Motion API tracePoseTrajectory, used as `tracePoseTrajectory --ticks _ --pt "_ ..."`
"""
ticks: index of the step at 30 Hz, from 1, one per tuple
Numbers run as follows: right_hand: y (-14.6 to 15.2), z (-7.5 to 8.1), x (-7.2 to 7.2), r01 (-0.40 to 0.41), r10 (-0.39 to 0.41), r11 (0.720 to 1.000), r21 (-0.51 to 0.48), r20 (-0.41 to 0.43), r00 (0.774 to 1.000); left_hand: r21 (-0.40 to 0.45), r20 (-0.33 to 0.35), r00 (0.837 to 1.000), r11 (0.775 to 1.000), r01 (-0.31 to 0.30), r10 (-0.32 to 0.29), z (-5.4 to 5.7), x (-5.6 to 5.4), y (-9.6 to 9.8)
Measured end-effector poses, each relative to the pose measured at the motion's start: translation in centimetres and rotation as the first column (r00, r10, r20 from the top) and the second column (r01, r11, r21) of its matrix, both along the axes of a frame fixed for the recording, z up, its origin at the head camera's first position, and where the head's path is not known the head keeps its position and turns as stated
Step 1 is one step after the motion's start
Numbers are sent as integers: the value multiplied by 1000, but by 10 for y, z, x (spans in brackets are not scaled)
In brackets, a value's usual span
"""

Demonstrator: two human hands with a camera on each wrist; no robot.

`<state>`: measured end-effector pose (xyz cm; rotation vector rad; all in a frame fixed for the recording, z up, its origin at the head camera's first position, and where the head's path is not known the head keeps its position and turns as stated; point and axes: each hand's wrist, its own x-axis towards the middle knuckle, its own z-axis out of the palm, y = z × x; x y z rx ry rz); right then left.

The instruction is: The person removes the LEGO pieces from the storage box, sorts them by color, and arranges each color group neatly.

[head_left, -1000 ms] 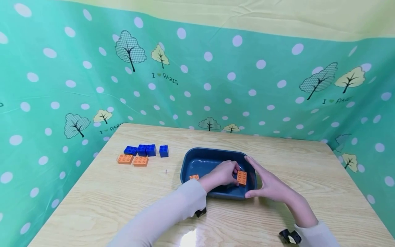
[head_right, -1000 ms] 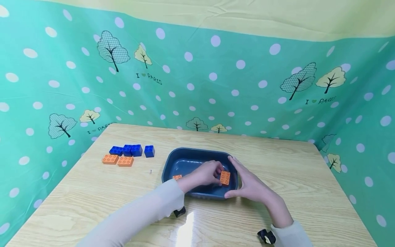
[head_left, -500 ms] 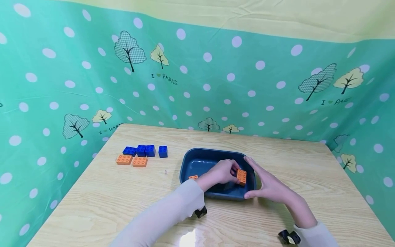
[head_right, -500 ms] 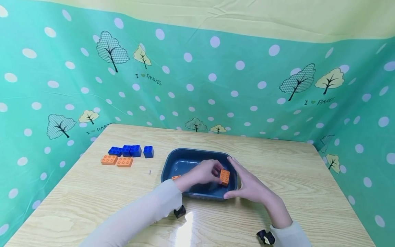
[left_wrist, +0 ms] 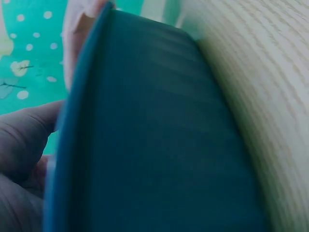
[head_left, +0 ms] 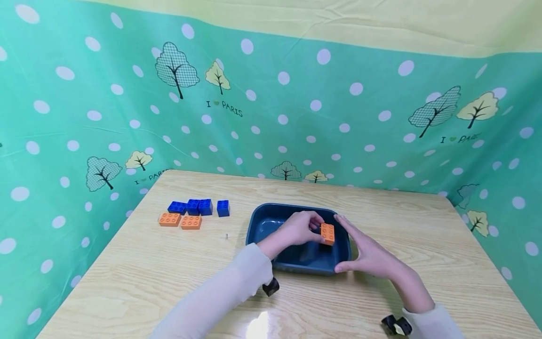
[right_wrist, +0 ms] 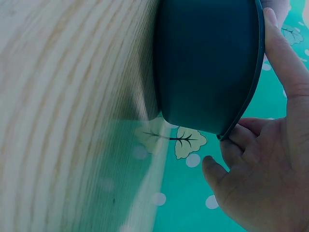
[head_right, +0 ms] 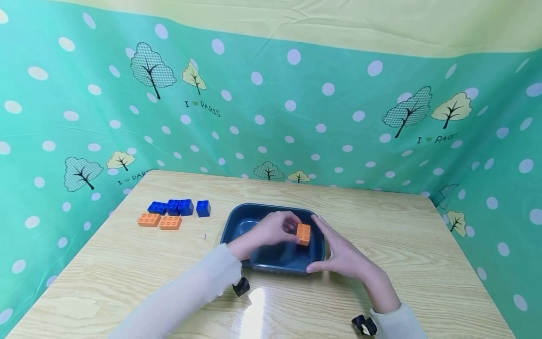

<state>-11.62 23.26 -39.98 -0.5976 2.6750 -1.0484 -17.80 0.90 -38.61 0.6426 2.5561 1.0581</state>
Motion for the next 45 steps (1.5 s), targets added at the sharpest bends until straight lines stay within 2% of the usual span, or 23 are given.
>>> tracePoseTrajectory --ticks 9,15,18,22,28,33,38,42,45 --pt "0 0 0 8 -8 1000 7 2 1000 91 -35 998 995 -42 46 22 3 -20" --pt "-1 1 1 10 -10 1000 9 -2 1000 187 -60 993 979 -84 97 38 5 -41" --pt "-1 0 1 10 -10 1000 11 -9 1000 231 -86 986 965 -123 146 43 7 -53" --pt "0 -1 1 4 -4 1000 7 -23 1000 274 -118 965 942 -196 235 48 10 -70" --pt "1 0 1 -15 15 1000 -1 -44 999 326 -134 914 888 -323 382 50 14 -97" --pt "1 0 1 -18 18 1000 -2 -47 999 360 -135 856 829 -427 499 45 18 -123" --pt "1 -1 1 -13 13 1000 -1 -42 999 384 -151 788 770 -509 597 32 20 -150" --pt "1 -1 1 -12 12 1000 -5 -39 999 352 -151 735 731 -585 661 17 22 -170" --pt "1 0 1 -17 16 1000 -10 -36 999 330 -129 702 698 -635 700 6 24 -184"
